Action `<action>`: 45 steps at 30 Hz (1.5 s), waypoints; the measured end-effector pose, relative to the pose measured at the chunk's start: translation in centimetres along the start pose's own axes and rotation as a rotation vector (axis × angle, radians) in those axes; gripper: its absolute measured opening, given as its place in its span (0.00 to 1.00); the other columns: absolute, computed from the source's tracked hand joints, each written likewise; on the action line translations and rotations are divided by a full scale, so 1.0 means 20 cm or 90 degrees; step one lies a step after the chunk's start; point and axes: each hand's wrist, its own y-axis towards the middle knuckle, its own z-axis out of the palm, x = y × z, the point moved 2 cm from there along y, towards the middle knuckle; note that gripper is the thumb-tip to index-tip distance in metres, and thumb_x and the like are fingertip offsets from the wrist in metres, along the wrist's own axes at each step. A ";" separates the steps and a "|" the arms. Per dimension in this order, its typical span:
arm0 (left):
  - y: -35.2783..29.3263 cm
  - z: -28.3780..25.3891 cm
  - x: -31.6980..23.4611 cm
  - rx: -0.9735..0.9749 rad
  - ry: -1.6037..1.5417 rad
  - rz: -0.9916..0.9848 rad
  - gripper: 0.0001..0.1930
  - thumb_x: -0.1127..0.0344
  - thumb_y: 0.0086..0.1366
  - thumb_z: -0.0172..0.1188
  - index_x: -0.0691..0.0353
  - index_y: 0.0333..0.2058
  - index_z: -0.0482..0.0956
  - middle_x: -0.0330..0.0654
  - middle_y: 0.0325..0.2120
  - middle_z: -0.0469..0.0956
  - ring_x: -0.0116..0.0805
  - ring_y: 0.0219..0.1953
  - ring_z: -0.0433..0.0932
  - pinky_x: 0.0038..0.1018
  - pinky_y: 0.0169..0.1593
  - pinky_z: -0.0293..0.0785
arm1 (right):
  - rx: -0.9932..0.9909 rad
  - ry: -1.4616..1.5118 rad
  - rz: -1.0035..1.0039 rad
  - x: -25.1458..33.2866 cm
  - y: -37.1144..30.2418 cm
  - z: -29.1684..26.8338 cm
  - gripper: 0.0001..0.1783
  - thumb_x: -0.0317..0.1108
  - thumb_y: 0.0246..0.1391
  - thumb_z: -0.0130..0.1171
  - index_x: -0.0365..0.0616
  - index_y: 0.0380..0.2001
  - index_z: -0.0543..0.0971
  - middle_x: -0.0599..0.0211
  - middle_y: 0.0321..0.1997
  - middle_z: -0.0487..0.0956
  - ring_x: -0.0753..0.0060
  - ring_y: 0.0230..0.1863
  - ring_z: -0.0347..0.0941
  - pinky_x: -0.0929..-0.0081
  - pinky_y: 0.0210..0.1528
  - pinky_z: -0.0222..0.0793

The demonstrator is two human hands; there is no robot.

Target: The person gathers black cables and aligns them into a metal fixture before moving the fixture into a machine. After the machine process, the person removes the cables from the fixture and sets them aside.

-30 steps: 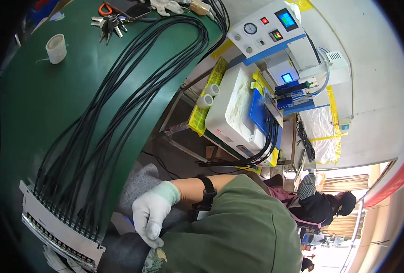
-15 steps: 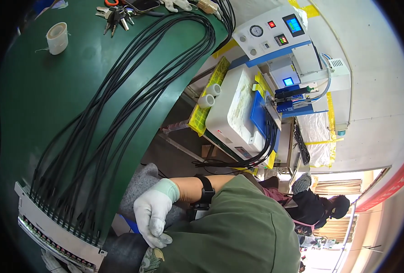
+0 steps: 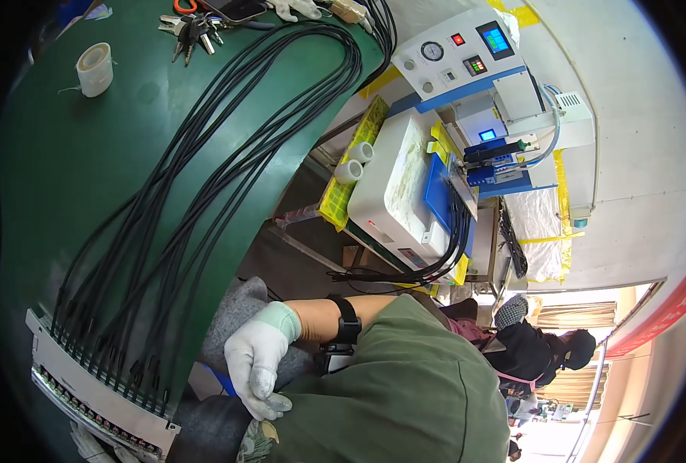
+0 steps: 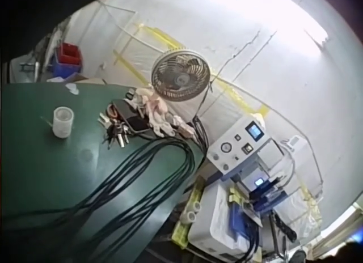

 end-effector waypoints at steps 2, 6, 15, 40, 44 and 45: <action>0.00 0.00 0.00 0.007 0.007 -0.022 0.31 0.45 0.73 0.53 0.65 0.62 0.72 0.54 0.62 0.72 0.58 0.67 0.65 0.59 0.71 0.53 | 0.002 -0.003 0.003 0.00 0.00 0.00 0.20 0.44 0.66 0.57 0.36 0.33 0.86 0.66 0.35 0.86 0.61 0.40 0.82 0.57 0.55 0.76; -0.01 0.00 0.01 0.004 0.030 -0.004 0.31 0.44 0.73 0.52 0.64 0.63 0.72 0.54 0.62 0.71 0.58 0.67 0.65 0.59 0.70 0.53 | 0.004 0.014 0.016 0.01 0.00 0.00 0.20 0.44 0.66 0.57 0.36 0.33 0.85 0.65 0.35 0.86 0.61 0.40 0.82 0.57 0.56 0.76; -0.01 0.00 0.06 0.005 0.023 0.013 0.32 0.43 0.72 0.52 0.63 0.63 0.71 0.53 0.62 0.71 0.58 0.67 0.65 0.59 0.71 0.53 | -0.001 0.008 0.010 0.01 0.00 0.00 0.21 0.44 0.67 0.56 0.34 0.36 0.85 0.65 0.32 0.86 0.62 0.39 0.82 0.57 0.57 0.75; -0.08 0.04 0.20 -0.095 0.054 0.051 0.22 0.66 0.61 0.60 0.69 0.54 0.77 0.55 0.56 0.75 0.56 0.62 0.69 0.49 0.69 0.56 | -0.047 -0.115 -0.017 -0.03 0.06 0.00 0.26 0.47 0.65 0.56 0.27 0.35 0.82 0.48 0.29 0.83 0.54 0.34 0.81 0.53 0.57 0.75; -0.04 0.07 0.09 -0.124 -0.017 0.066 0.21 0.65 0.55 0.64 0.63 0.48 0.81 0.52 0.53 0.78 0.54 0.60 0.71 0.49 0.69 0.58 | -0.096 -0.097 0.028 -0.05 -0.04 0.01 0.25 0.47 0.65 0.56 0.30 0.33 0.82 0.56 0.25 0.79 0.53 0.39 0.80 0.45 0.64 0.68; -0.08 0.07 0.06 -0.153 0.016 0.066 0.22 0.62 0.55 0.65 0.63 0.48 0.81 0.52 0.53 0.78 0.54 0.60 0.71 0.50 0.69 0.58 | -0.098 -0.058 0.017 -0.06 -0.05 0.04 0.25 0.47 0.65 0.56 0.30 0.34 0.82 0.56 0.25 0.79 0.53 0.40 0.80 0.44 0.65 0.66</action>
